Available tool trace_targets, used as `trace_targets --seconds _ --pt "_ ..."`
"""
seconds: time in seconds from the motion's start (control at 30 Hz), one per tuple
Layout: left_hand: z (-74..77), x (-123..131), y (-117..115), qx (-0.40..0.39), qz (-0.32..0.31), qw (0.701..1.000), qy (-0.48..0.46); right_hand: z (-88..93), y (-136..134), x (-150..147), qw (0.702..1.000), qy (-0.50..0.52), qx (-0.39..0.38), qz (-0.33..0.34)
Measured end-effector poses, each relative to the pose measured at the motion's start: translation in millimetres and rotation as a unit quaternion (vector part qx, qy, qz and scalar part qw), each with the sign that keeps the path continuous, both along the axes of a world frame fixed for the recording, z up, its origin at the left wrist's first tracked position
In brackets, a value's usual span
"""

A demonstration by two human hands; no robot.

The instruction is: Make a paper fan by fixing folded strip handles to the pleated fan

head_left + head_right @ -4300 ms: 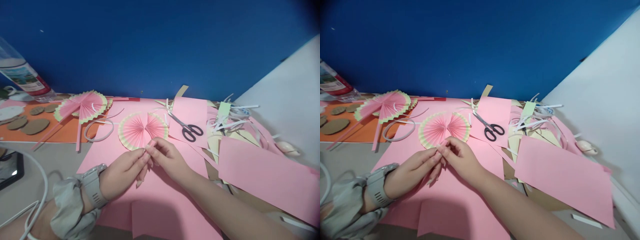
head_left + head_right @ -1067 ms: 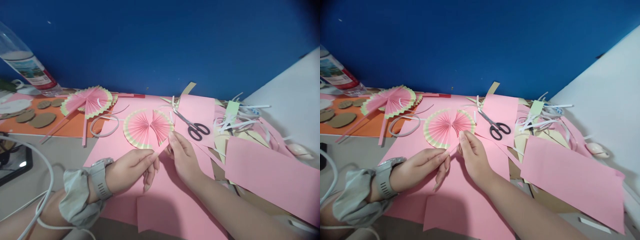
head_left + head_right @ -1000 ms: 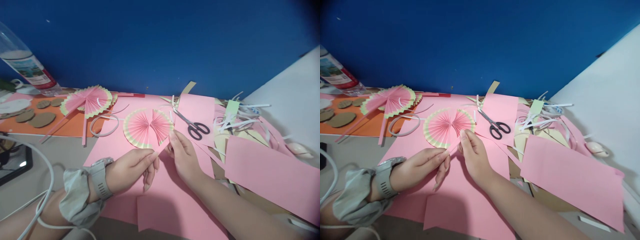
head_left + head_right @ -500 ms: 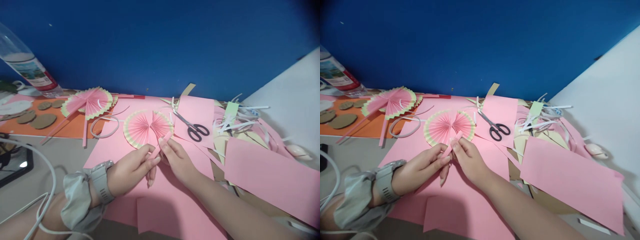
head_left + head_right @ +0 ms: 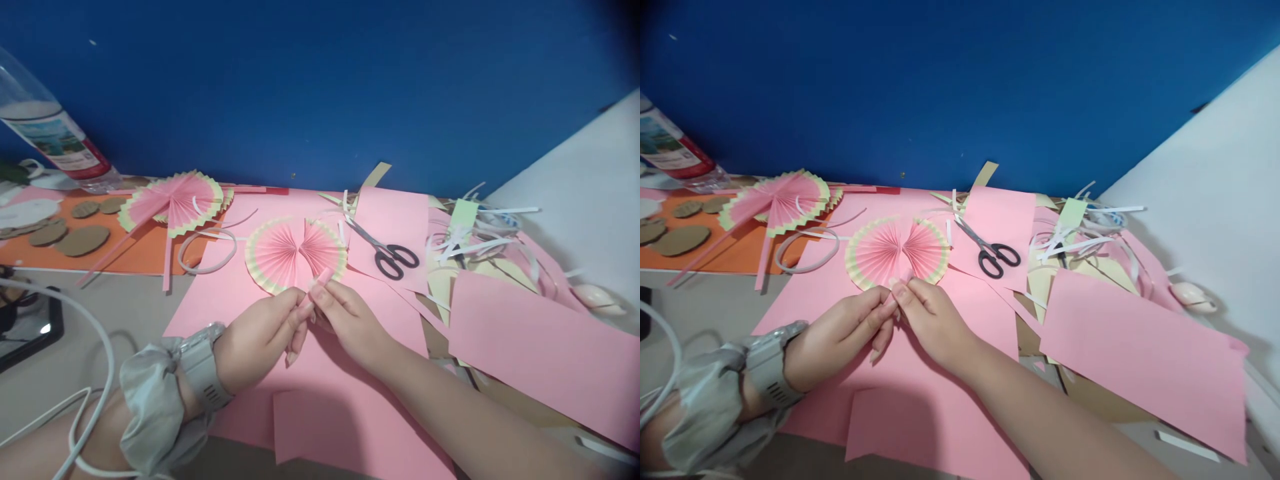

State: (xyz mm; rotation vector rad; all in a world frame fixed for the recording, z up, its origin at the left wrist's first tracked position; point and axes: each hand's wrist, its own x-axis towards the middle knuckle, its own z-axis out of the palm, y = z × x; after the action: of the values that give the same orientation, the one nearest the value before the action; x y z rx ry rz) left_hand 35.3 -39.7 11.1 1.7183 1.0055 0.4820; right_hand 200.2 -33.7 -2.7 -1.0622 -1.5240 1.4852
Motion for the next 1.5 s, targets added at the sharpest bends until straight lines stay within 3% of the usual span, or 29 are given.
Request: trace_targets --seconds 0.2,0.53,0.7,0.87,1.0,1.17,1.5 --pt "-2.9 -0.9 0.7 0.011 -0.003 1.0 -0.018 0.0 -0.5 -0.2 1.0 -0.002 -0.009 0.003" --pt "-3.4 -3.5 2.0 -0.096 -0.033 0.986 -0.133 6.2 -2.1 -0.2 0.998 -0.026 0.052 0.012" --pt "-0.4 -2.0 1.3 -0.095 -0.034 0.988 -0.117 3.2 -3.7 0.6 0.998 -0.006 0.043 -0.035" --pt "-2.2 -2.5 0.1 -0.091 -0.03 0.988 -0.121 1.2 -1.1 1.0 0.999 0.043 -0.012 0.027" --pt "0.0 -2.4 0.0 -0.086 -0.029 0.989 -0.115 4.2 -1.5 -0.3 0.999 0.028 0.015 0.022" --pt "1.1 -1.8 0.0 -0.087 -0.033 0.99 -0.108 1.4 -1.2 1.1 0.999 0.023 -0.005 -0.026" --pt "-2.3 -1.7 1.0 -0.087 -0.03 0.989 -0.114 3.5 -2.5 0.2 0.999 -0.019 0.042 0.008"
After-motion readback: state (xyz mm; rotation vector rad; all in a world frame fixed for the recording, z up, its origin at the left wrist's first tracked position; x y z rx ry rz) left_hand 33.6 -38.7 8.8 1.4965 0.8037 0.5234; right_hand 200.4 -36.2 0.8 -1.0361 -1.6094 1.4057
